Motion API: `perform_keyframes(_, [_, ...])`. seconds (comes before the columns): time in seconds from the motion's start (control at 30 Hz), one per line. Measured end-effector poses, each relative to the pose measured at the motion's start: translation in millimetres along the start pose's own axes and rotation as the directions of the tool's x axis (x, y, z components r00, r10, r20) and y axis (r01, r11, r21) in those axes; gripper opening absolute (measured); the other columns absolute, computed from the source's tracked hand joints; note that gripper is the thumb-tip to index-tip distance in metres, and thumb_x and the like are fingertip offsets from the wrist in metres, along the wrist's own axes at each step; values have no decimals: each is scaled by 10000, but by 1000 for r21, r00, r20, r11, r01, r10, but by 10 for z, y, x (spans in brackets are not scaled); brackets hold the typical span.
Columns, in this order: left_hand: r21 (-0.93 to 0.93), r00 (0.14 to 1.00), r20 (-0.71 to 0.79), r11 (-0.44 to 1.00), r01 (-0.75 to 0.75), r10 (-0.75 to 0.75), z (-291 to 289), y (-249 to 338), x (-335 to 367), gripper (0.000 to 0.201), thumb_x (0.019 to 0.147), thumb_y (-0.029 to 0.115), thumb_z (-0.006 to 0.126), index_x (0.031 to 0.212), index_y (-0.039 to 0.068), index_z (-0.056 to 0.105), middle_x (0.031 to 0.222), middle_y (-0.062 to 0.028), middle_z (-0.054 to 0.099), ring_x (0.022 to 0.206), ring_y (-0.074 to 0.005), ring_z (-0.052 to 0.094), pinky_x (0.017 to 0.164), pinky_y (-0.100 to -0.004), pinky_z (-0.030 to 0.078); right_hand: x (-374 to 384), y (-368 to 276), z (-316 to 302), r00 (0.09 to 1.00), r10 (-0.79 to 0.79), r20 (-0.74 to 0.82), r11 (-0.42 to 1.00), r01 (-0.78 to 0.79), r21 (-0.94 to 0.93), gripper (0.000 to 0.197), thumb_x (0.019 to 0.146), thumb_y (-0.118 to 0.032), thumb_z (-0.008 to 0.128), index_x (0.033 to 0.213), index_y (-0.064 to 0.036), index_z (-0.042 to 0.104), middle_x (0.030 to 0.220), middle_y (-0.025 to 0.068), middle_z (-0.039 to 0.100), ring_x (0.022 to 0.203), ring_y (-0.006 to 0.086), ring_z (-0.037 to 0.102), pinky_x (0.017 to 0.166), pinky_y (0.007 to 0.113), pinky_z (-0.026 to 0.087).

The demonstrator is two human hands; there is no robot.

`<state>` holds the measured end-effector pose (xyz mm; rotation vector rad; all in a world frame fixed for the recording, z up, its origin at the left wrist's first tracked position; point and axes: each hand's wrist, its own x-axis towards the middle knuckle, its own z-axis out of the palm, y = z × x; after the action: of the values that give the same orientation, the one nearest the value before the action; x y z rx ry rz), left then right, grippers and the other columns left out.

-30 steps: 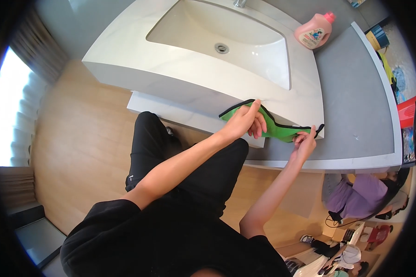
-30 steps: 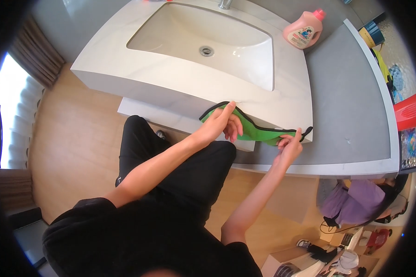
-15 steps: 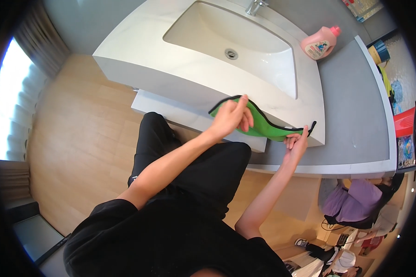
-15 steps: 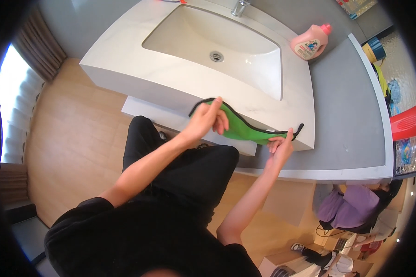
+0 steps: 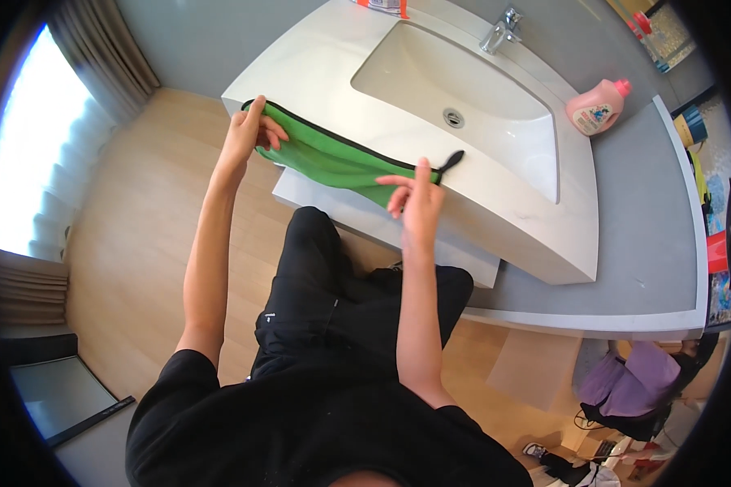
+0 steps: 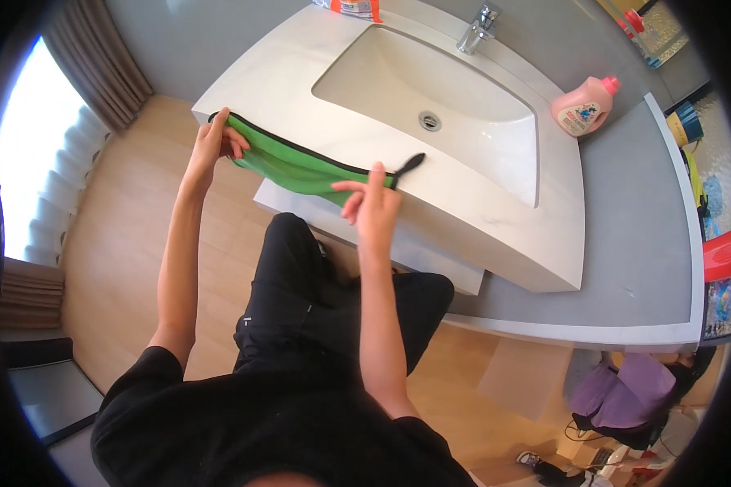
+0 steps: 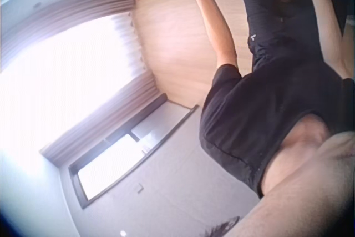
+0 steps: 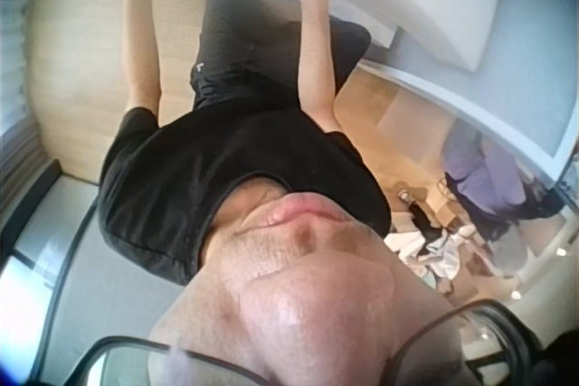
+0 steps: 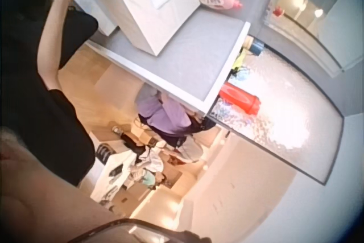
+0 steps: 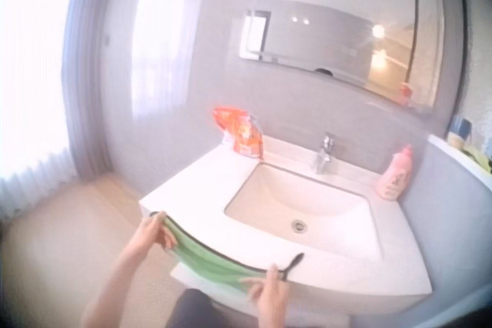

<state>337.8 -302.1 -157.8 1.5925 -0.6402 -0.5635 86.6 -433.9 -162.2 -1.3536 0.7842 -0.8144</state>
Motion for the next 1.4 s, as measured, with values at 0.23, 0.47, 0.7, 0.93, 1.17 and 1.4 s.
perform_keyframes(0.23, [-51,992,63,992,116,-112,-38,90,-42,742,981,494,253,681,-28,687,540,-71,596,502,-134,563,514,-239,434,16,-10,307,999,-36,1,999,36,24,736,1009,-418,342,512,59,601,539,106,622,361,79,400,379,218,320])
perform_keyframes(0.47, [-16,907,352,968,251,-229,341,165,-120,870,932,623,172,730,-55,679,620,-130,653,503,-170,593,517,-244,470,-9,-27,100,998,-53,-32,999,52,-12,701,1003,-396,376,534,63,622,519,93,608,365,79,401,389,214,321])
perform_keyframes(0.7, [-51,746,638,957,287,-190,1453,260,-509,897,940,607,79,726,-29,675,606,-104,644,532,-161,615,533,-231,469,-84,-56,-544,981,-57,-186,998,53,-29,702,991,-431,406,529,60,604,531,123,612,360,88,414,381,216,320])
perform_keyframes(0.93, [-171,710,701,950,261,-69,2608,344,-930,854,971,564,96,687,-19,651,569,-90,615,512,-149,599,487,-226,451,-196,-53,-1817,865,-52,-499,998,26,-58,681,960,-481,457,513,18,583,451,91,537,349,110,414,371,228,303])
perform_keyframes(1.17, [-201,700,713,943,264,-44,3084,381,-1097,833,971,563,99,654,-3,620,547,-83,591,510,-154,582,500,-238,436,-293,-145,-3277,671,-92,-736,996,72,-59,581,922,-441,544,573,24,568,418,26,387,379,119,339,415,265,332])
perform_keyframes(1.4, [-222,735,678,948,230,-20,3126,382,-1114,802,984,527,131,644,-12,620,531,-93,582,494,-151,563,494,-240,417,-322,-131,-3354,731,-76,-678,994,105,1,623,940,-438,518,556,48,585,411,46,410,370,125,357,412,272,343])
